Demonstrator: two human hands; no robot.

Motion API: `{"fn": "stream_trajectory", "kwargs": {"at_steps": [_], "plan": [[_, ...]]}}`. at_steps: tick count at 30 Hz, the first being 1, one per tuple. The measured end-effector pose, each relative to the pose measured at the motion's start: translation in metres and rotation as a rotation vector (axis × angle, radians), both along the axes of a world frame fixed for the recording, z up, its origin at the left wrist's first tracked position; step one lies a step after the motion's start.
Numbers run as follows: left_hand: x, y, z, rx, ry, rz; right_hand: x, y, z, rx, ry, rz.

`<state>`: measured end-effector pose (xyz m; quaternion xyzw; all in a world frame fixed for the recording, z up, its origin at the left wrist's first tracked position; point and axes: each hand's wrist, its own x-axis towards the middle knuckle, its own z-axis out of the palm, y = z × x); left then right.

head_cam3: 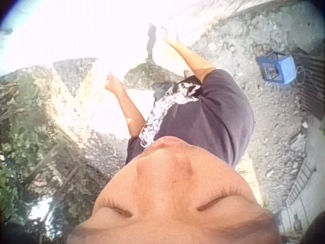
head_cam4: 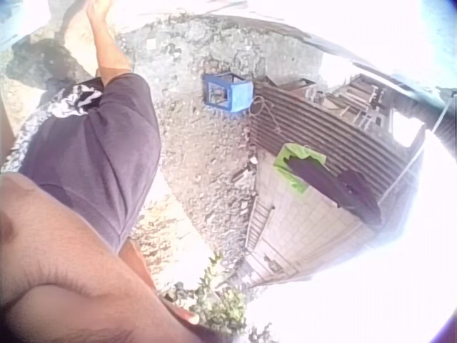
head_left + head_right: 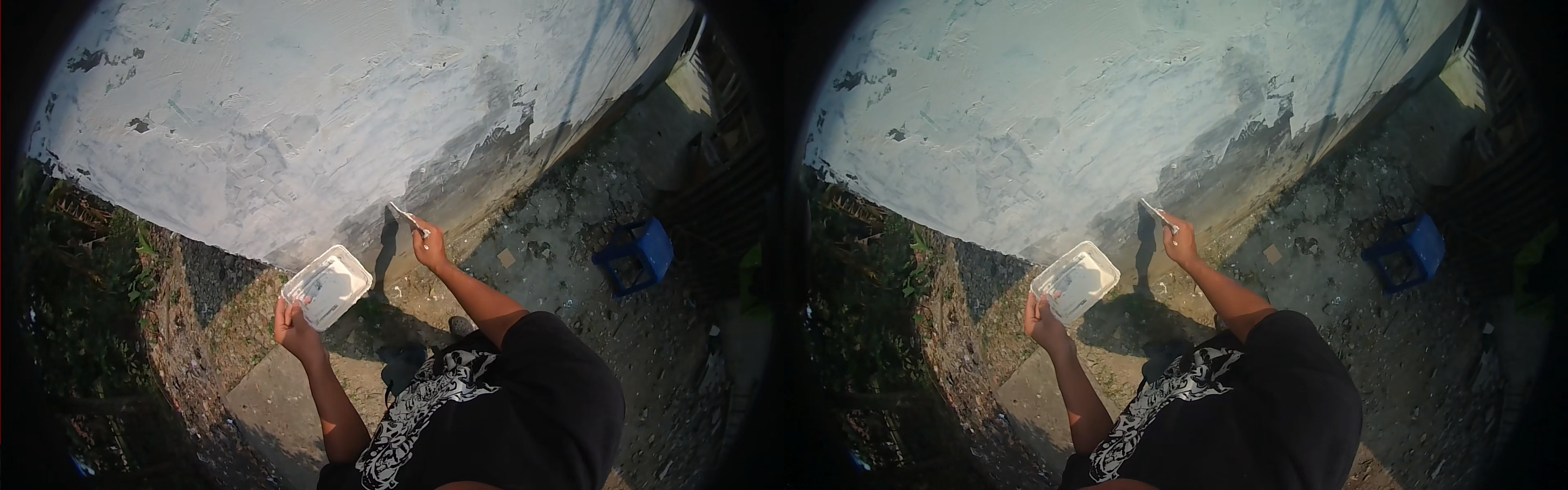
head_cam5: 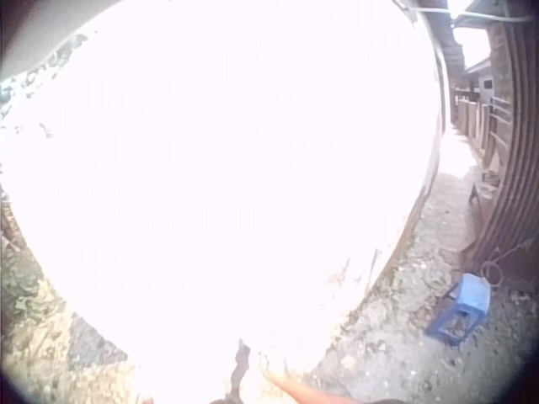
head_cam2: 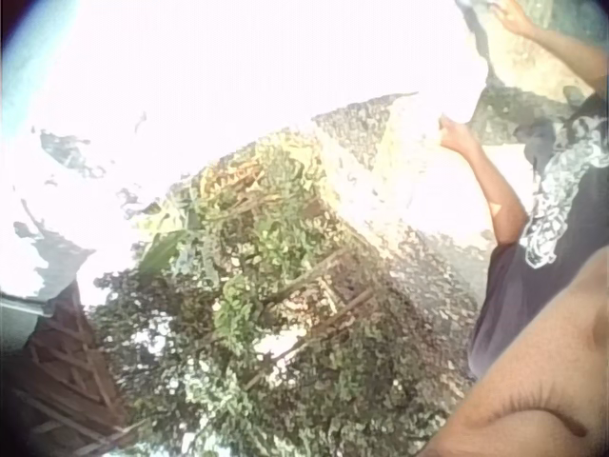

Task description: Applying patching compound to an exterior wall using a putty knife.

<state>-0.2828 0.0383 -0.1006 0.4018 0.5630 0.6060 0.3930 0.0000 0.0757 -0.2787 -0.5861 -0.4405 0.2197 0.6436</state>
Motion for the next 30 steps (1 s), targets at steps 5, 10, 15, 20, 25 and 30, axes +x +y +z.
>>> {"fn": "stream_trajectory", "kwargs": {"at_steps": [5,10,15,20,25,30], "plan": [[-0.007,-0.003,-0.003,0.031,0.009,-0.056,0.054,0.03,-0.004,-0.042,0.279,-0.359],[-0.003,0.0,0.003,0.053,-0.053,-0.006,0.02,0.062,0.016,0.089,0.329,-0.472],[-0.014,0.002,0.001,0.006,-0.054,0.036,-0.027,0.022,0.013,0.206,0.002,-0.09],[-0.012,0.001,0.003,0.019,-0.045,0.06,0.009,0.035,0.014,0.077,0.232,-0.367],[-0.017,-0.008,0.002,0.028,-0.013,0.096,-0.035,0.082,0.028,0.066,0.215,-0.437],[-0.018,0.0,-0.002,-0.008,-0.057,0.114,-0.04,0.032,0.014,0.136,-0.047,-0.28]]}}
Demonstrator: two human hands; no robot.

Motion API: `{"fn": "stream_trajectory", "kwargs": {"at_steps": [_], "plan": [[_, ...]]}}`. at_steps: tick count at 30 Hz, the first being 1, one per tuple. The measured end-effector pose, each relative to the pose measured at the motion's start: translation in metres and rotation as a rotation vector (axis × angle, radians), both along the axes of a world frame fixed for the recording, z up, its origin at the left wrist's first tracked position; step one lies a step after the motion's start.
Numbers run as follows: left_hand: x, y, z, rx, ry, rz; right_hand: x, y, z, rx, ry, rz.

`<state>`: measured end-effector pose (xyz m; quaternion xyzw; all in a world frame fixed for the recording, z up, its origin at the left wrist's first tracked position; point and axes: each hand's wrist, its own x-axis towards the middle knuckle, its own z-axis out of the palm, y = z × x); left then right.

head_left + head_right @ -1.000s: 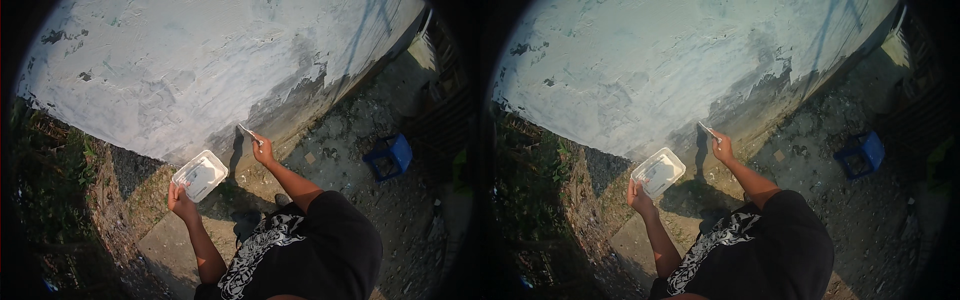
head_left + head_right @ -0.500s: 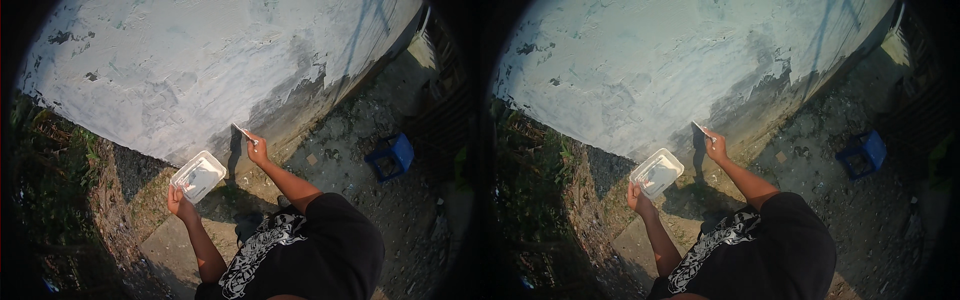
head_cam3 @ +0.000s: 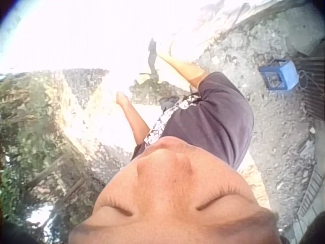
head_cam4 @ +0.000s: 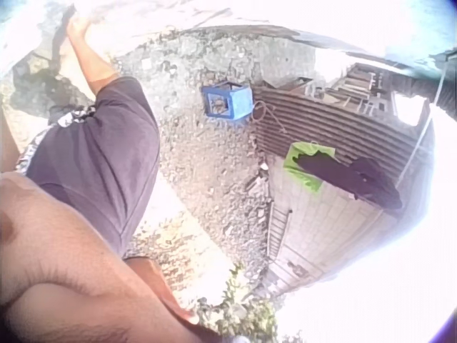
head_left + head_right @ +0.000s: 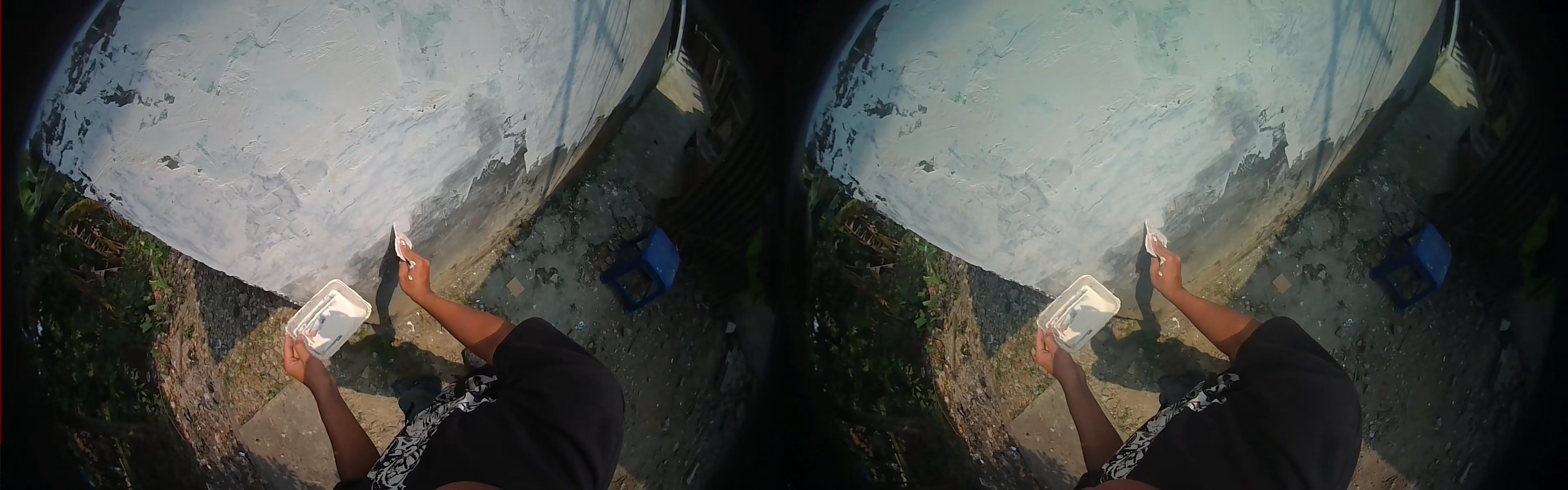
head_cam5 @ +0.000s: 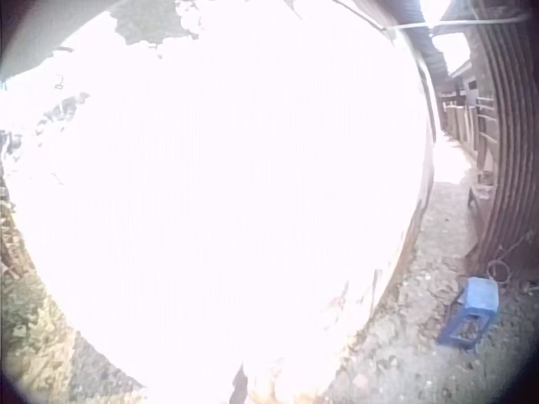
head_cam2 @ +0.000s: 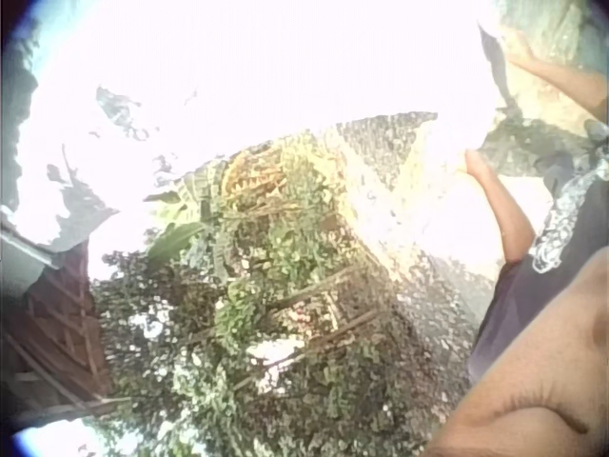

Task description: Applying patching compound to an exterior wall using a putty knife.

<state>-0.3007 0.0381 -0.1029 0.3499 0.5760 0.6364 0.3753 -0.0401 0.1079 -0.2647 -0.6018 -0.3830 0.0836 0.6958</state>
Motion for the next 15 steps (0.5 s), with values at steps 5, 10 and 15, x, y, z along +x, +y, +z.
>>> {"fn": "stream_trajectory", "kwargs": {"at_steps": [5,10,15], "plan": [[0.009,0.011,-0.006,0.047,-0.034,-0.067,0.054,-0.023,-0.002,-0.204,0.173,0.046],[0.011,0.009,-0.013,0.024,-0.081,-0.069,0.09,0.016,0.021,-0.115,0.462,-0.191],[0.012,0.004,-0.004,0.01,-0.087,-0.066,0.027,0.008,-0.003,0.056,0.099,-0.183]]}}
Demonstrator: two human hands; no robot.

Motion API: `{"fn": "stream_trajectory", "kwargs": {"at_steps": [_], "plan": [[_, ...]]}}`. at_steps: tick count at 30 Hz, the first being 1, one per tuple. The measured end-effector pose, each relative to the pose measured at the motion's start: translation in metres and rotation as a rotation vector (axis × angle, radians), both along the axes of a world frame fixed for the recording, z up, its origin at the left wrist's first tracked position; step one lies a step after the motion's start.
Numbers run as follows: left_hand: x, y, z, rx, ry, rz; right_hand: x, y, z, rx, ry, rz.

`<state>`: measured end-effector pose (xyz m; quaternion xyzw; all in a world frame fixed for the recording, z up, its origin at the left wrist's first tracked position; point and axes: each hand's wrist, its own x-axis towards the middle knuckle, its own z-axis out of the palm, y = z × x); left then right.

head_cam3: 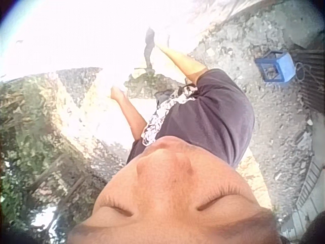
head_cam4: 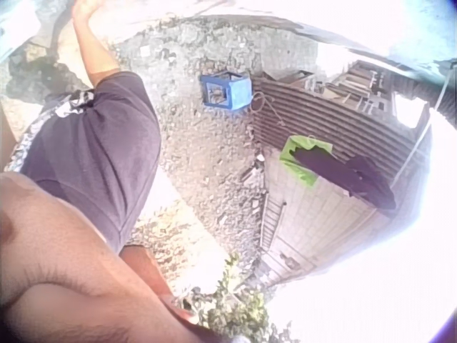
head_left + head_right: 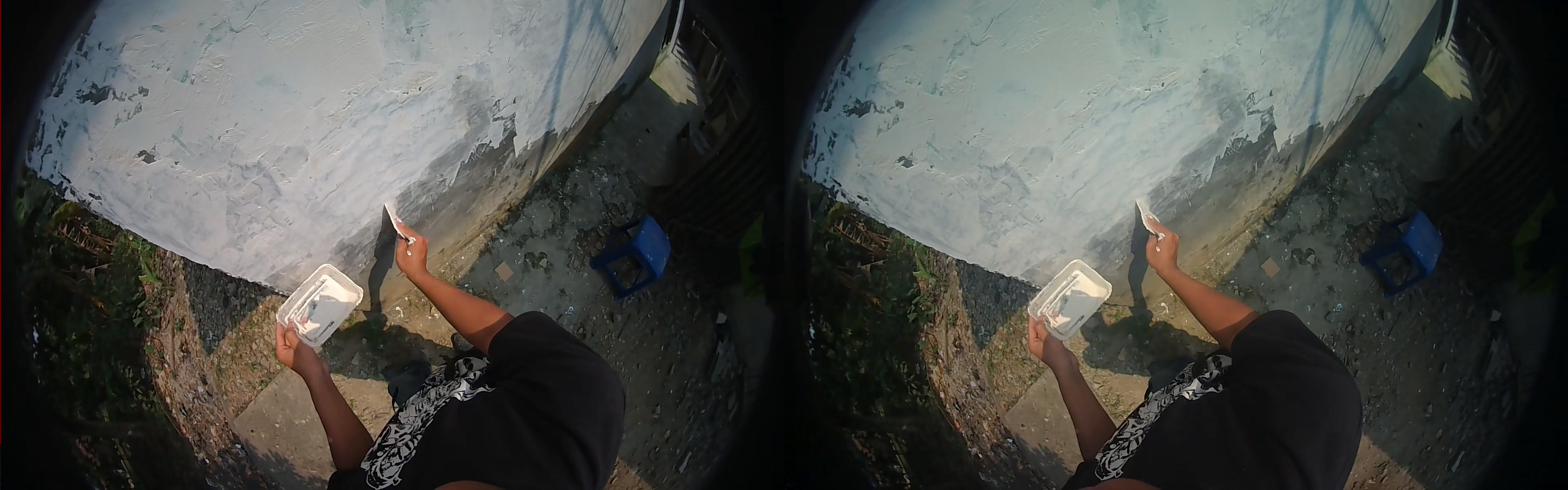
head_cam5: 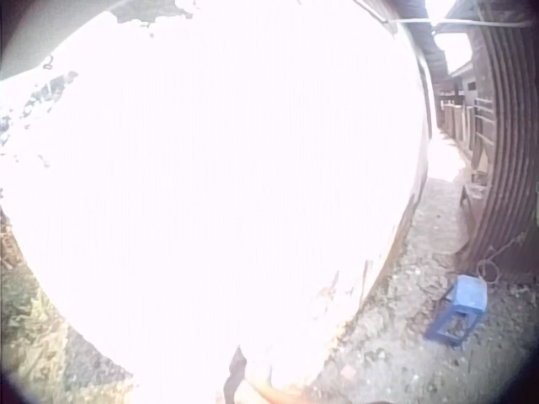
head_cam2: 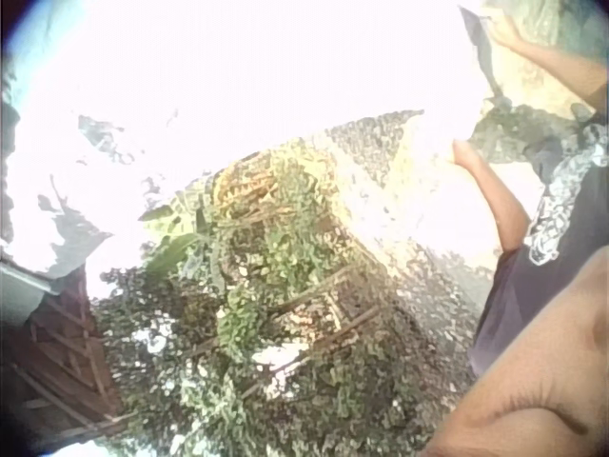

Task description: Applying patching compound to an exterior wall using a putty knife.

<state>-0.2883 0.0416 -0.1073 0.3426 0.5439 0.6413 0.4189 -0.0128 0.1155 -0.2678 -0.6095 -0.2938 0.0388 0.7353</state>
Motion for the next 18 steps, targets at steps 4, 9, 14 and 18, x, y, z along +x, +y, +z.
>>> {"fn": "stream_trajectory", "kwargs": {"at_steps": [4,9,14,18], "plan": [[-0.008,0.001,-0.004,0.059,0.028,-0.015,0.001,-0.026,0.005,-0.038,-0.132,0.468],[-0.016,-0.003,-0.005,0.029,0.051,0.02,0.053,-0.007,-0.022,-0.084,0.525,0.183],[-0.027,-0.012,-0.007,0.037,0.05,0.059,0.069,0.002,0.008,0.027,0.73,0.011],[-0.03,-0.008,-0.011,0.021,0.043,0.038,0.027,0.027,0.002,0.138,0.279,-0.05]]}}
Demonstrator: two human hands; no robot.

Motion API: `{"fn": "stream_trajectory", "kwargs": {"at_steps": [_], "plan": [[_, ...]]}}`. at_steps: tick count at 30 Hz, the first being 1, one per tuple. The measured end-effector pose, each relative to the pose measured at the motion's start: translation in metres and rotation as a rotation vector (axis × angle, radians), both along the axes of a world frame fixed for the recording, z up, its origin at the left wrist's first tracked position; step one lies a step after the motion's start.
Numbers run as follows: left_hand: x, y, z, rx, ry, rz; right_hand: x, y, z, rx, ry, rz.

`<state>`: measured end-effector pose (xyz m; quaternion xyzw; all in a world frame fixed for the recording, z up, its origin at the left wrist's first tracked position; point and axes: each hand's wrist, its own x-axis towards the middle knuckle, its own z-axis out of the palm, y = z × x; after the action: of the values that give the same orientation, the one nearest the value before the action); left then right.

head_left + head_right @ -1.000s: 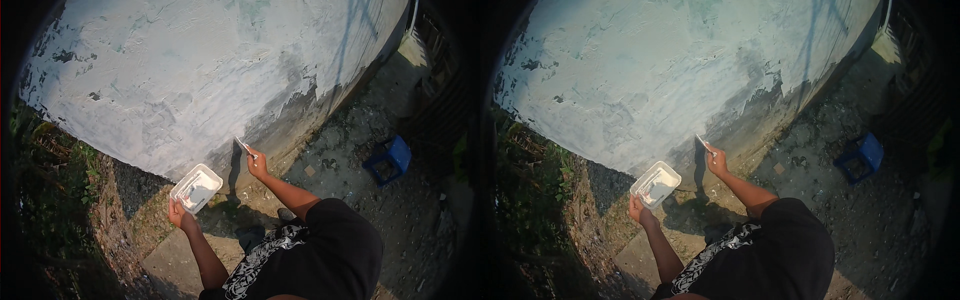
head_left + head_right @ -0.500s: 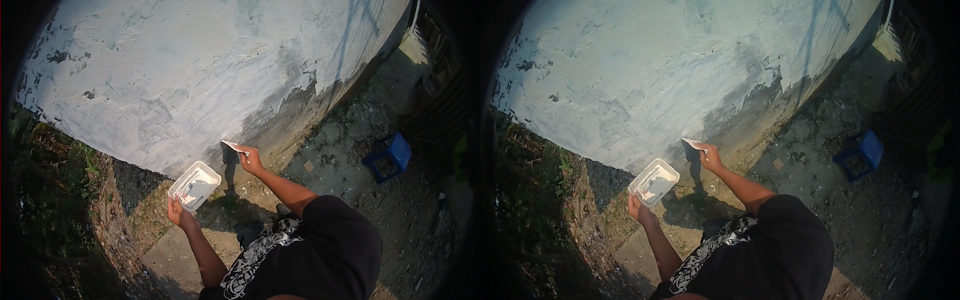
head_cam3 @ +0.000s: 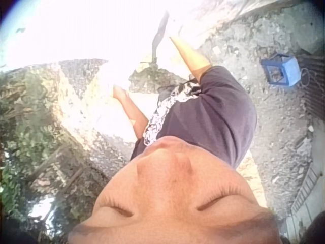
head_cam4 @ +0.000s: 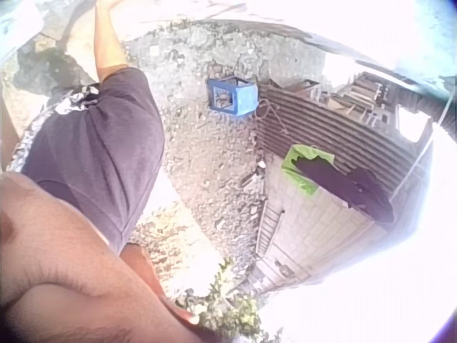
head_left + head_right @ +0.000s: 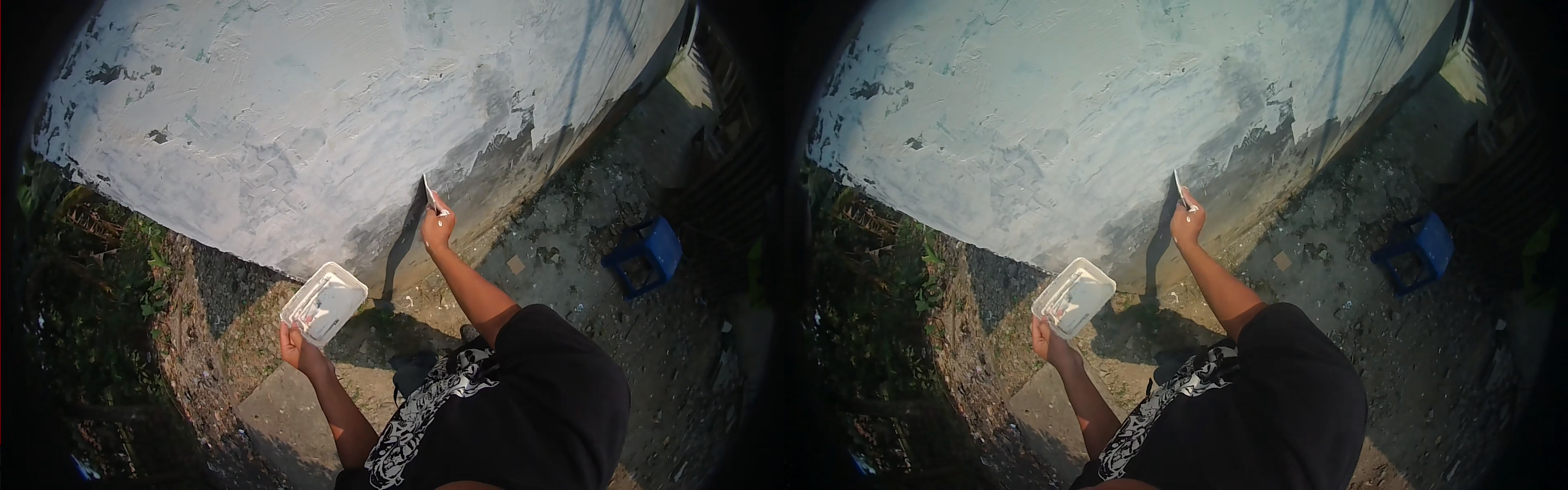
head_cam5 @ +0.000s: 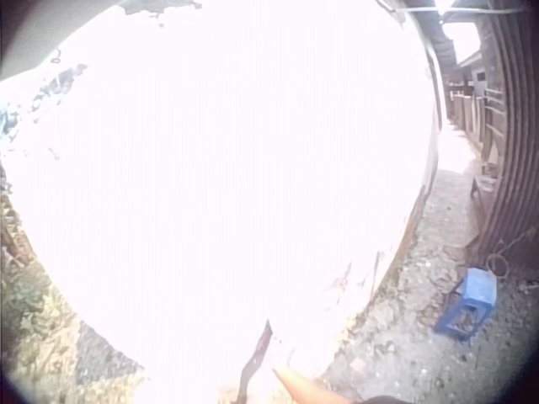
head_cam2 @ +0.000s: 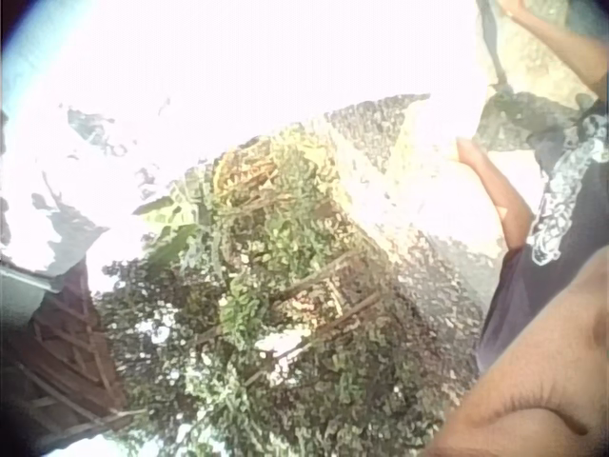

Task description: Applying patching compound to an exterior wall using a putty knife.

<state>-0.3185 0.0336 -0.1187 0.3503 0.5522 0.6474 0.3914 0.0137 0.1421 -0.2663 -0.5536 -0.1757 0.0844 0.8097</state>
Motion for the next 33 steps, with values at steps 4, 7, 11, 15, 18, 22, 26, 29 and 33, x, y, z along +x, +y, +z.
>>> {"fn": "stream_trajectory", "kwargs": {"at_steps": [4,7,11,15,18,22,26,29,33], "plan": [[0.004,0.004,-0.003,-0.028,0.014,0.009,-0.027,-0.026,-0.004,-0.025,-0.426,0.272],[0.015,0.0,0.007,-0.045,-0.026,0.019,-0.013,-0.034,-0.002,-0.125,-0.088,0.363],[0.014,-0.006,0.011,-0.029,-0.019,-0.008,0.053,-0.021,0.004,-0.103,0.314,0.108],[0.013,-0.008,0.013,-0.022,-0.021,0.005,0.058,0.002,-0.005,-0.018,0.272,0.018],[0.001,-0.006,0.009,-0.016,-0.003,0.027,-0.008,-0.003,0.014,-0.08,0.014,0.116],[0.011,0.007,0.014,0.029,0.0,-0.027,-0.056,-0.028,0.009,-0.063,-0.282,0.292],[0.023,0.014,0.022,0.091,0.01,-0.081,-0.04,-0.043,0.034,-0.097,-0.225,0.718],[0.042,0.021,0.025,0.126,-0.039,-0.133,-0.001,-0.054,0.059,-0.115,-0.152,0.734],[0.07,0.021,0.037,0.129,-0.109,-0.192,0.055,-0.093,0.097,-0.075,0.055,0.689]]}}
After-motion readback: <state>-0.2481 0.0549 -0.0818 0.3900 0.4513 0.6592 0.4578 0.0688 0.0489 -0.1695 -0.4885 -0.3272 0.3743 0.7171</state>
